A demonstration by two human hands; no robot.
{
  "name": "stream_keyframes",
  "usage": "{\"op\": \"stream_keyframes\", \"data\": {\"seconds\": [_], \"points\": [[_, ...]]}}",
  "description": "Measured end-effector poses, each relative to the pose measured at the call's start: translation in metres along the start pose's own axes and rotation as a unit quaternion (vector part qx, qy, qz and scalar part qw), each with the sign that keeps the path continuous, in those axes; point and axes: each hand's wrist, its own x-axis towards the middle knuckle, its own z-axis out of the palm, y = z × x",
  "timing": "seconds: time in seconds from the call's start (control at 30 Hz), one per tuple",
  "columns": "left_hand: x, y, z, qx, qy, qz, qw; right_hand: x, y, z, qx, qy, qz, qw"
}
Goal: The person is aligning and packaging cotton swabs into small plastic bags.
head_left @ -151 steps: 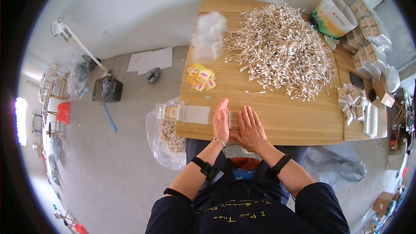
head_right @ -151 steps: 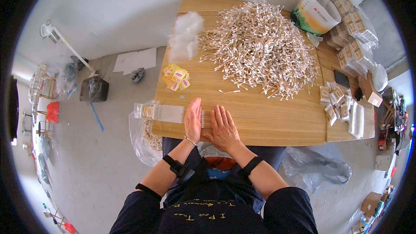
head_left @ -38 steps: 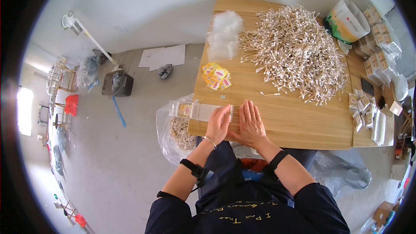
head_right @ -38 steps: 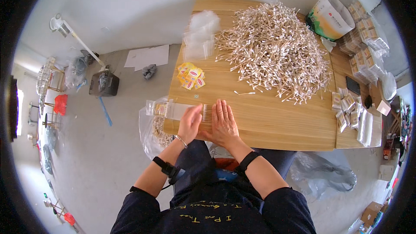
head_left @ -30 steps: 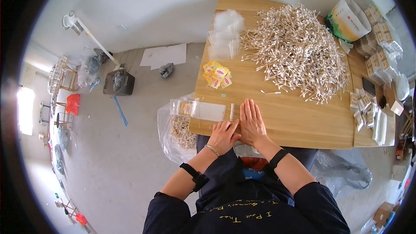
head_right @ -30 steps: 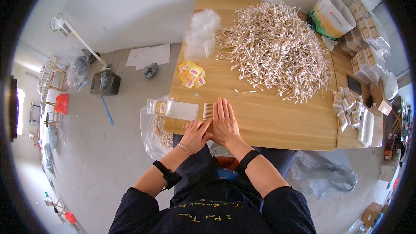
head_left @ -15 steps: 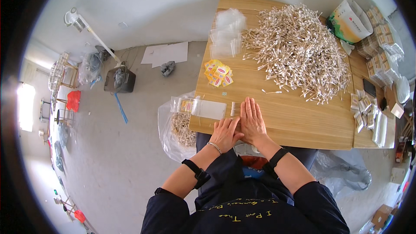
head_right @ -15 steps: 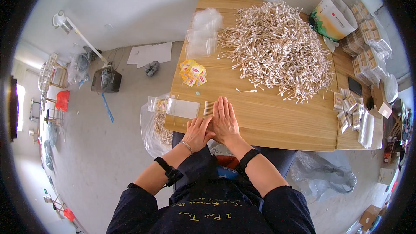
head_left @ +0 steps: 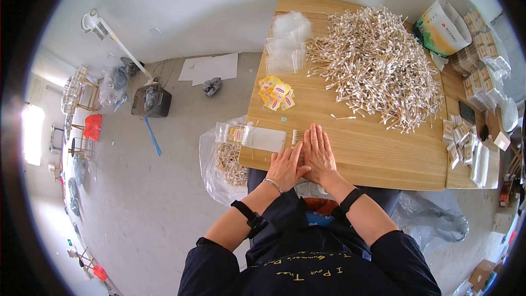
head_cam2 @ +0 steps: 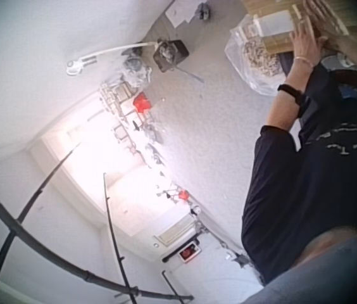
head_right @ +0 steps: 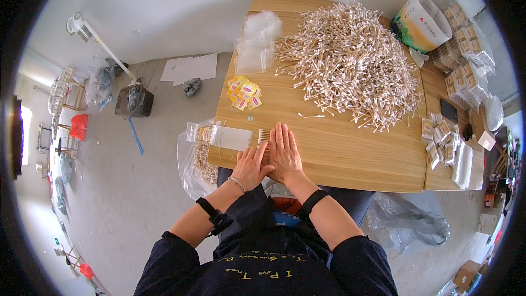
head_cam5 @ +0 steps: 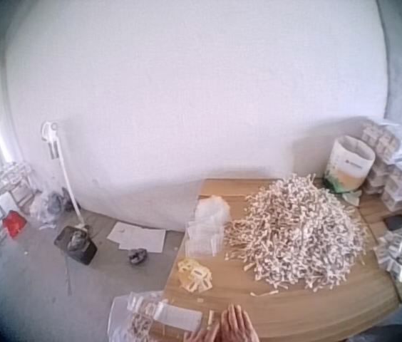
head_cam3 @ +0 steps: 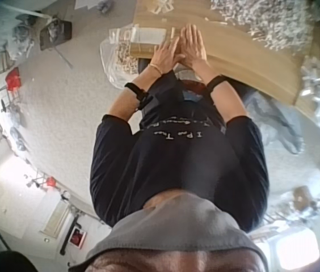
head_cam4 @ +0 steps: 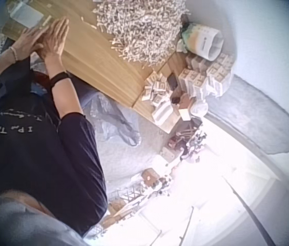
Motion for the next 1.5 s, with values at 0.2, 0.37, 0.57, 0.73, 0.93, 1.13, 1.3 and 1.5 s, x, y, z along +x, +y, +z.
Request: {"op": "stream_keyframes", "data": {"seconds": [0.2,0.37,0.57,0.73,0.93,1.13,1.3,1.5], "points": [[0.008,0.005,-0.008,-0.008,-0.039,-0.027,0.999,0.000,-0.001,-0.004,0.013,-0.007,0.006,1.000],[0.006,0.002,-0.007,-0.005,-0.034,-0.011,0.999,0.000,-0.001,-0.001,0.033,0.016,0.000,0.999],[0.016,0.006,-0.016,-0.018,-0.076,-0.050,0.996,0.000,0.000,0.006,0.019,0.028,0.005,0.999],[0.014,0.003,-0.013,-0.025,-0.065,-0.044,0.997,0.001,-0.001,0.009,0.017,0.049,0.008,0.999],[0.019,0.006,-0.015,-0.042,-0.062,-0.060,0.995,0.001,0.000,0.009,0.032,0.061,0.009,0.998],[0.023,0.004,-0.009,-0.043,-0.056,-0.073,0.995,0.000,-0.001,0.005,0.040,0.062,-0.002,0.997],[0.022,-0.001,-0.005,-0.023,-0.051,-0.056,0.997,-0.001,-0.003,-0.006,0.084,0.040,0.003,0.996],[0.029,0.002,-0.008,-0.019,-0.071,-0.087,0.994,-0.001,-0.002,-0.003,0.079,0.040,0.003,0.996]]}}
